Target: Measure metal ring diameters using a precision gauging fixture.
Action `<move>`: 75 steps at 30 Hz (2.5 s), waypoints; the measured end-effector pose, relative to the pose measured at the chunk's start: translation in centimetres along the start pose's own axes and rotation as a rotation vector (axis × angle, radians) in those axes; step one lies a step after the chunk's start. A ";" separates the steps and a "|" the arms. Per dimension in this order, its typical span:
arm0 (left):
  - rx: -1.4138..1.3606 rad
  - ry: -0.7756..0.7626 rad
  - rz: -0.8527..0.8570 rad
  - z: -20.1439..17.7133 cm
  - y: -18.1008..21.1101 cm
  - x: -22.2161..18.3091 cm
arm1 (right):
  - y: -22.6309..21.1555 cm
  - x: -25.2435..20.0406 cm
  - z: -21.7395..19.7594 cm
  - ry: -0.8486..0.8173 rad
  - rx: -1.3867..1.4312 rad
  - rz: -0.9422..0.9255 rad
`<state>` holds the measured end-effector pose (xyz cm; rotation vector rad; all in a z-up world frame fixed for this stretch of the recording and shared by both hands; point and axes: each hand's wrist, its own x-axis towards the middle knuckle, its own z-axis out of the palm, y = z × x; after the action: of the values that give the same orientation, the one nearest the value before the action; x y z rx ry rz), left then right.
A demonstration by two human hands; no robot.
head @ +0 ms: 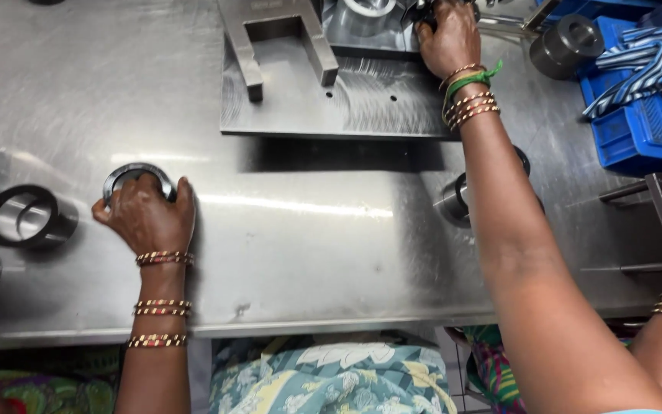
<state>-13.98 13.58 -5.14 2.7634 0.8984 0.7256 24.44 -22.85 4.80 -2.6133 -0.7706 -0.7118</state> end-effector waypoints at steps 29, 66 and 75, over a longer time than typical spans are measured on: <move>-0.031 -0.083 0.008 0.5 -1.0 -0.1 | -0.7 0.7 0.1 -0.006 0.036 0.144; 0.129 -0.089 0.019 2.7 -2.6 -0.5 | -4.3 0.3 -1.6 -0.082 -0.076 0.294; 0.118 -0.108 0.014 2.6 -2.7 -0.5 | -3.6 0.4 -0.6 -0.035 -0.120 0.241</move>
<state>-14.41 15.54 -8.40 2.8822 0.9300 0.5351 22.42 -20.07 6.09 -2.7700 -0.4225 -0.6613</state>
